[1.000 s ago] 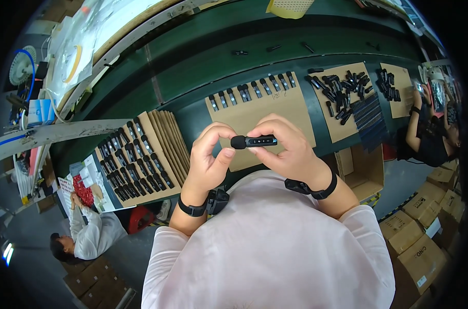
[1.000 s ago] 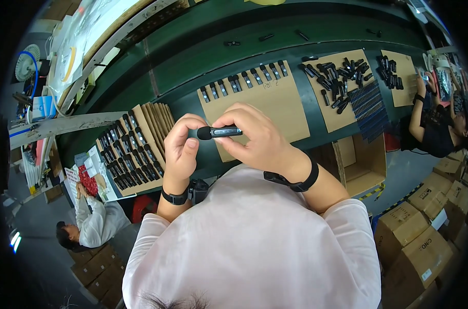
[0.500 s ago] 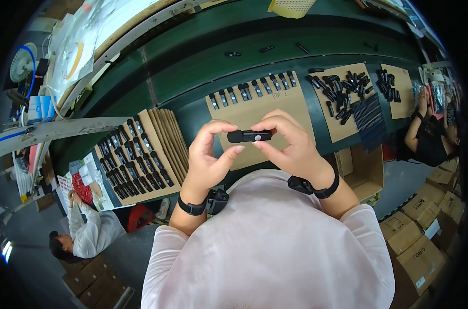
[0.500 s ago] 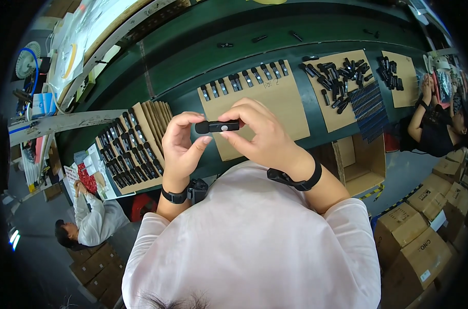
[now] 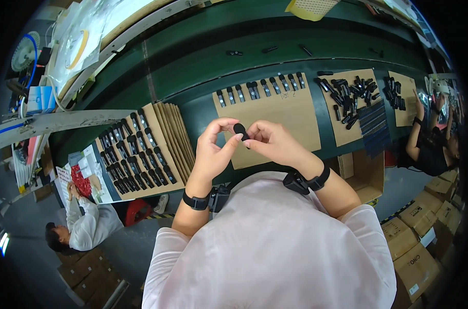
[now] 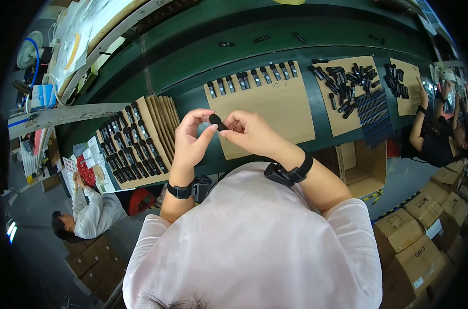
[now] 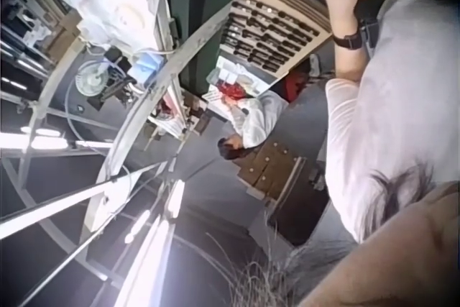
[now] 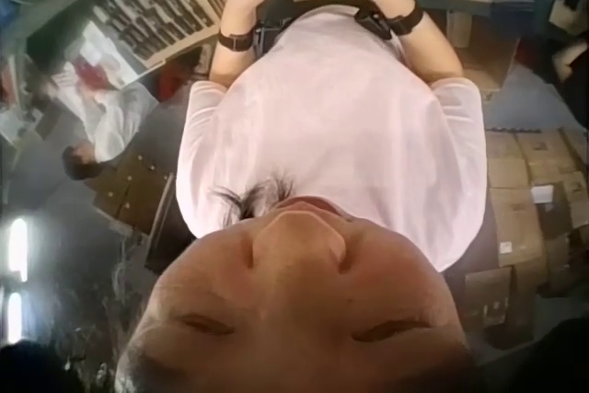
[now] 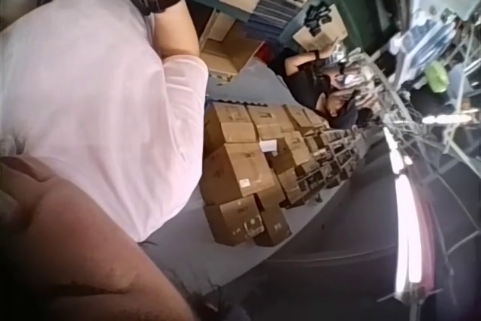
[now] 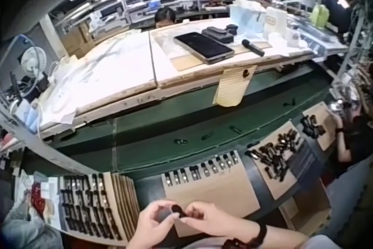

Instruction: Manually assembling small black plastic electronic components by snapping two parts together and placing the assembly into a storage tray.

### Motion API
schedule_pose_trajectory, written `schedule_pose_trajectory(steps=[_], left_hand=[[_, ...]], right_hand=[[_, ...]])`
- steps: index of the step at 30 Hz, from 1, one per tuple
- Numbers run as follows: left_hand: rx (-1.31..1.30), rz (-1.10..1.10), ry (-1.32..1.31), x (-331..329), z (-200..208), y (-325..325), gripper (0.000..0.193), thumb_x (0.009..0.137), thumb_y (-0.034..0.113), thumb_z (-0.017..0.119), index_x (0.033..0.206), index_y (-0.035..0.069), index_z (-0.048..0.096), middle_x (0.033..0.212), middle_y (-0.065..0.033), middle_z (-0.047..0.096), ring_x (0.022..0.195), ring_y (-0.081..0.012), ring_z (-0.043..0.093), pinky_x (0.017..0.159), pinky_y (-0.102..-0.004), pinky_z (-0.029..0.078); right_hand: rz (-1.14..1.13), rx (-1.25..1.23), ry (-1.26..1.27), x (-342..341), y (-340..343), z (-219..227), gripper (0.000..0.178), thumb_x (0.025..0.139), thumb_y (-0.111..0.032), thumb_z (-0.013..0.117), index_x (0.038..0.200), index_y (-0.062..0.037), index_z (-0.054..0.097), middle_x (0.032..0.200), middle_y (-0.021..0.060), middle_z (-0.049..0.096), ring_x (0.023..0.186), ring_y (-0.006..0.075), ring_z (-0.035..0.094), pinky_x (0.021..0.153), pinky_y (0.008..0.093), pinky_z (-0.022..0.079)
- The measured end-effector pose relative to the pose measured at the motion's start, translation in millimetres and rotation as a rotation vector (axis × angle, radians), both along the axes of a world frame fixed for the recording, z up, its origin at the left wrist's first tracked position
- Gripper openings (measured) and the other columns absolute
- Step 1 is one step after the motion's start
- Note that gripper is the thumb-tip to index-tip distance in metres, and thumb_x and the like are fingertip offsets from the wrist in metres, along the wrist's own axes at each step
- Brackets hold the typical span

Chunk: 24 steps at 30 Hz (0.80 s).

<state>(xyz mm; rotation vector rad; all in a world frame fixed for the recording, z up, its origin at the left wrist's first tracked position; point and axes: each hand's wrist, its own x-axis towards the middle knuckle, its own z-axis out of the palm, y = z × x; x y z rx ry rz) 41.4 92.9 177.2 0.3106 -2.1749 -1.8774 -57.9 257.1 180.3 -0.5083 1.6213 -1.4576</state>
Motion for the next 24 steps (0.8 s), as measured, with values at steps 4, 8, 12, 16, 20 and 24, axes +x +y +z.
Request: schedule_pose_trajectory(steps=[4, 8, 12, 16, 20, 24], left_hand=[[0.084, 0.121, -0.174, 9.9, -57.1, -16.2, 0.023, 0.087, -0.002, 0.062, 0.11, -0.001, 0.058, 0.096, -0.0034, 0.061, 0.089, -0.0104, 0.057, 0.082, -0.0233, 0.045], [0.139, 0.266, -0.328, 20.6, -117.3, -27.8, 0.022, 0.089, -0.001, 0.059, 0.112, -0.001, 0.058, 0.097, -0.0045, 0.063, 0.086, -0.0102, 0.058, 0.08, -0.022, 0.046], [0.118, 0.318, -0.373, 18.8, -157.6, -28.1, 0.024, 0.09, -0.001, 0.056, 0.114, -0.003, 0.057, 0.1, -0.0082, 0.065, 0.088, -0.0119, 0.061, 0.081, -0.0235, 0.048], [0.088, 0.346, -0.348, 9.4, -173.7, -24.5, 0.027, 0.09, -0.001, 0.055, 0.118, -0.004, 0.054, 0.107, -0.012, 0.065, 0.094, -0.0149, 0.062, 0.086, -0.0261, 0.049], [0.114, 0.336, -0.338, 4.5, -184.8, -22.3, 0.034, 0.09, -0.003, 0.053, 0.123, -0.003, 0.05, 0.115, -0.0153, 0.062, 0.103, -0.0188, 0.062, 0.092, -0.0288, 0.048], [0.183, 0.281, -0.322, 0.4, -187.0, -20.7, 0.04, 0.088, -0.005, 0.051, 0.128, -0.001, 0.045, 0.123, -0.0168, 0.058, 0.11, -0.022, 0.059, 0.096, -0.0311, 0.046]], right_hand=[[0.031, -0.016, -0.066, -4.6, -21.9, -70.7, 0.017, 0.084, -0.007, 0.069, 0.095, 0.002, 0.061, 0.078, 0.004, 0.064, 0.066, 0.01, 0.059, 0.059, 0.0244, 0.047], [0.034, 0.201, 0.063, -11.9, -48.9, -132.6, 0.019, 0.081, -0.012, 0.071, 0.09, 0.0035, 0.064, 0.081, 0.0114, 0.069, 0.072, 0.0175, 0.066, 0.067, 0.0295, 0.052], [-0.006, 0.313, 0.134, -14.5, -76.3, -182.7, 0.017, 0.082, -0.01, 0.071, 0.09, 0.003, 0.062, 0.079, 0.0104, 0.067, 0.071, 0.0161, 0.065, 0.062, 0.0294, 0.051], [-0.039, 0.375, 0.326, -15.3, -96.2, -204.6, 0.02, 0.079, -0.013, 0.073, 0.087, 0.0035, 0.063, 0.078, 0.0153, 0.067, 0.071, 0.0229, 0.067, 0.064, 0.0327, 0.052], [-0.051, 0.41, 0.472, -16.6, -105.2, -208.5, 0.021, 0.076, -0.013, 0.073, 0.085, 0.0039, 0.064, 0.08, 0.0186, 0.067, 0.073, 0.0295, 0.067, 0.067, 0.0365, 0.052], [-0.06, 0.461, 0.458, -17.1, -107.2, -207.6, 0.02, 0.076, -0.013, 0.072, 0.084, 0.0041, 0.065, 0.081, 0.0201, 0.067, 0.074, 0.0321, 0.067, 0.068, 0.0378, 0.052]])
